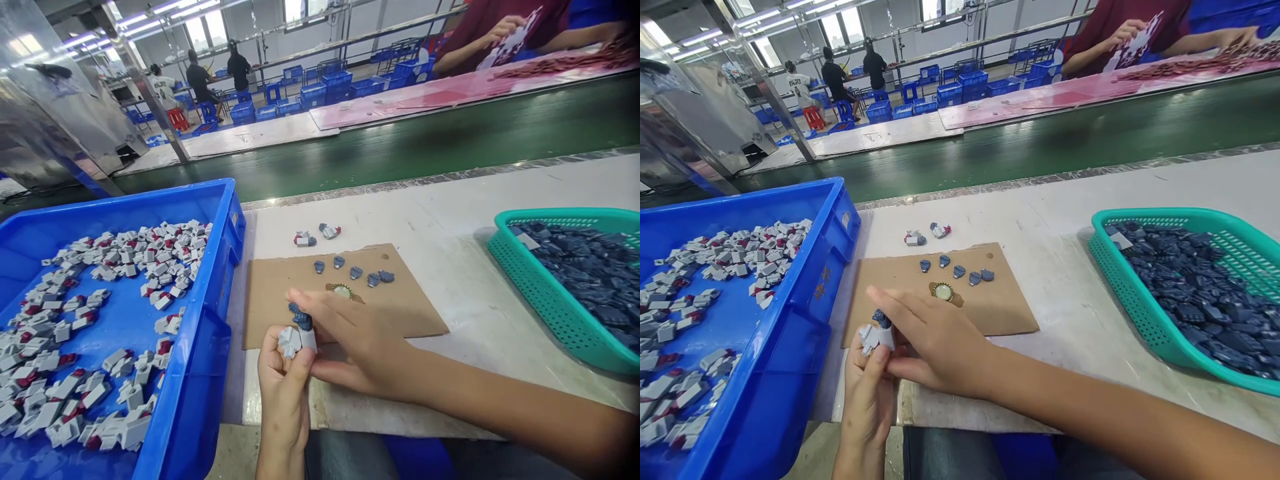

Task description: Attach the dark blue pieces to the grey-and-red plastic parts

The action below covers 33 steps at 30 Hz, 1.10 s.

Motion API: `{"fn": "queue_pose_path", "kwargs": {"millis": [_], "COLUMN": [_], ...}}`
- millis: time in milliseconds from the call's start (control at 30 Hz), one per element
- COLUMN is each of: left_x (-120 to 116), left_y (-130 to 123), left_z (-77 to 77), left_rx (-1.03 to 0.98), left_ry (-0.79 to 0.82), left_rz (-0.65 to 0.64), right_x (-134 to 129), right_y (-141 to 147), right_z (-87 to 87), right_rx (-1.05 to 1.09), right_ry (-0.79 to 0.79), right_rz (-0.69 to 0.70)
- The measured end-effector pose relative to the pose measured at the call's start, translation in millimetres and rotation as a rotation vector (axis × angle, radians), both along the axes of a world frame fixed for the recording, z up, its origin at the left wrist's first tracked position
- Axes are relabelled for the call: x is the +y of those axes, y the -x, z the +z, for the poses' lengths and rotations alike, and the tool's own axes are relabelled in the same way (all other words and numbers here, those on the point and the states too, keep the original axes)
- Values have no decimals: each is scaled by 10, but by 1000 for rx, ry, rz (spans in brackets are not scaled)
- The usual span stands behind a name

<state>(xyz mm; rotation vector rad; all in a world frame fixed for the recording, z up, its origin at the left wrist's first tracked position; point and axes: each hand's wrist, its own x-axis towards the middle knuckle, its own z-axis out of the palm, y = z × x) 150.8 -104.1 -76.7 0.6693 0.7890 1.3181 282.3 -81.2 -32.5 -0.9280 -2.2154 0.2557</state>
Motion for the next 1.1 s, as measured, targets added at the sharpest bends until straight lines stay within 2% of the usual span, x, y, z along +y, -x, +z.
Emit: {"fn": "queue_pose_path", "kwargs": {"millis": [200,367,500,700,900,1100], "left_x": [10,24,25,18,31,27], "left_y": [-7,-19,-11,11,4,5], "left_z": [34,41,33,1,39,73], "left_rx": [-68,-102,-102,-73,-20,52], "left_ry": [6,-26,-20,10,-8,-27], "left_rz": [-19,-22,-25,-29,-49,-72], "right_x": [166,228,213,173,186,152], "right_y": [49,45,67,111,117,117], "right_z": [34,28,-58,-243,-297,-331], "right_rx": [-71,-108,-91,48,35,-26], "right_ry": [31,-133,-187,-276,-339,-279], "right_rz": [42,45,26,-16,-73,-139]}}
